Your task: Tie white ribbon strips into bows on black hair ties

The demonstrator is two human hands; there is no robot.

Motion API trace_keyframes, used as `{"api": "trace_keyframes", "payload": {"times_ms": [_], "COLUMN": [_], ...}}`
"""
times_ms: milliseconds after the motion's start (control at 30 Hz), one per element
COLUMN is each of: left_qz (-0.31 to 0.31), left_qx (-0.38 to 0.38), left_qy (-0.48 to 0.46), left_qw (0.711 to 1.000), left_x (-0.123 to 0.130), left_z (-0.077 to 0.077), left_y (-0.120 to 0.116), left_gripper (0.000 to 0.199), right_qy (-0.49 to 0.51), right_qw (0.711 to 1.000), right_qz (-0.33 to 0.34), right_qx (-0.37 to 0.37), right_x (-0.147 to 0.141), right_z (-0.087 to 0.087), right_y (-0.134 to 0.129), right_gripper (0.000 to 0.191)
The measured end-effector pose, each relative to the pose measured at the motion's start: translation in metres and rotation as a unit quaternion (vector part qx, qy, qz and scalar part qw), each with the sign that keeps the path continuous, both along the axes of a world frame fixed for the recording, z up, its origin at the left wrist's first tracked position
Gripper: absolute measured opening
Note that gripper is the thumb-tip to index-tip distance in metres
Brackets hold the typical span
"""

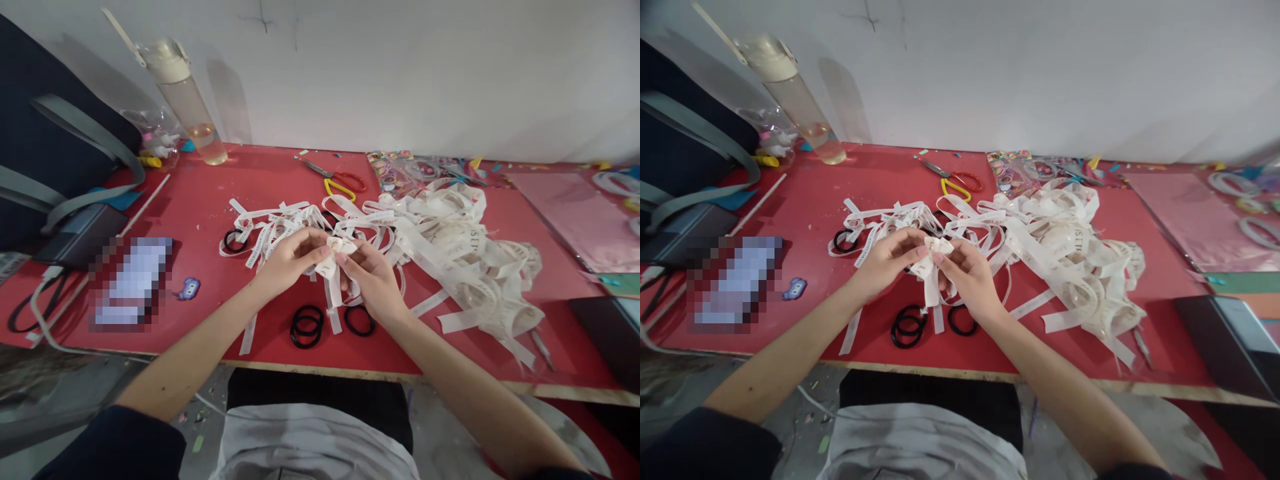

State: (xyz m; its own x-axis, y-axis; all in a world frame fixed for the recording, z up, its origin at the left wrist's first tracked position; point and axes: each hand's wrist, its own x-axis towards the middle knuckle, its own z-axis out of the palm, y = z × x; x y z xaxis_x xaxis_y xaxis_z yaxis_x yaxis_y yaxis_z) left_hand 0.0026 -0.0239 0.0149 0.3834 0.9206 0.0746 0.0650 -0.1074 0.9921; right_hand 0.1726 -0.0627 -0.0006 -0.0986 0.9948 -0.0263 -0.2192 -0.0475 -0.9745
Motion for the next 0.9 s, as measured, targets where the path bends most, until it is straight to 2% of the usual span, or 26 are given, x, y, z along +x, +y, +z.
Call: {"api": "trace_keyframes", "payload": {"times_ms": [167, 267, 433, 567, 633, 733, 800, 900], "left_qz": [0.044, 0.029, -0.046, -0.08, -0.073, -0.052, -0.046, -0.067], "left_qx": [0.085, 0.163, 0.27, 0.318, 0.325, 0.297, 0.278, 0.275], "left_qy": [0.082, 0.167, 0.356, 0.437, 0.44, 0.447, 0.464, 0.464], "left_qw": [0.992, 0.972, 0.893, 0.837, 0.834, 0.842, 0.839, 0.84], "left_x": [-0.003, -0.004, -0.006, -0.005, -0.004, -0.002, -0.002, -0.004], "left_z": [-0.001, -0.004, -0.012, -0.012, -0.009, -0.005, -0.004, -0.005], "left_y": [0.003, 0.004, 0.003, 0.002, 0.0, -0.001, -0.001, 0.0], "left_gripper": [0.018, 0.015, 0.019, 0.017, 0.02, 0.031, 0.029, 0.021], "right_qy": [0.038, 0.027, 0.009, 0.015, 0.024, 0.031, 0.037, 0.033], "right_qw": [0.998, 0.997, 0.99, 0.99, 0.991, 0.992, 0.993, 0.993], "right_qz": [-0.036, -0.062, -0.132, -0.137, -0.13, -0.117, -0.107, -0.1], "right_qx": [0.027, 0.036, 0.041, 0.035, 0.032, 0.032, 0.037, 0.052], "right_x": [0.001, 0.002, 0.004, 0.005, 0.005, 0.006, 0.006, 0.004], "right_z": [-0.002, -0.002, -0.002, -0.002, -0.001, 0.002, 0.005, 0.011], "right_y": [0.0, 0.0, 0.002, 0.006, 0.008, 0.012, 0.016, 0.024], "right_gripper": [0.012, 0.01, 0.015, 0.018, 0.019, 0.018, 0.018, 0.019]}}
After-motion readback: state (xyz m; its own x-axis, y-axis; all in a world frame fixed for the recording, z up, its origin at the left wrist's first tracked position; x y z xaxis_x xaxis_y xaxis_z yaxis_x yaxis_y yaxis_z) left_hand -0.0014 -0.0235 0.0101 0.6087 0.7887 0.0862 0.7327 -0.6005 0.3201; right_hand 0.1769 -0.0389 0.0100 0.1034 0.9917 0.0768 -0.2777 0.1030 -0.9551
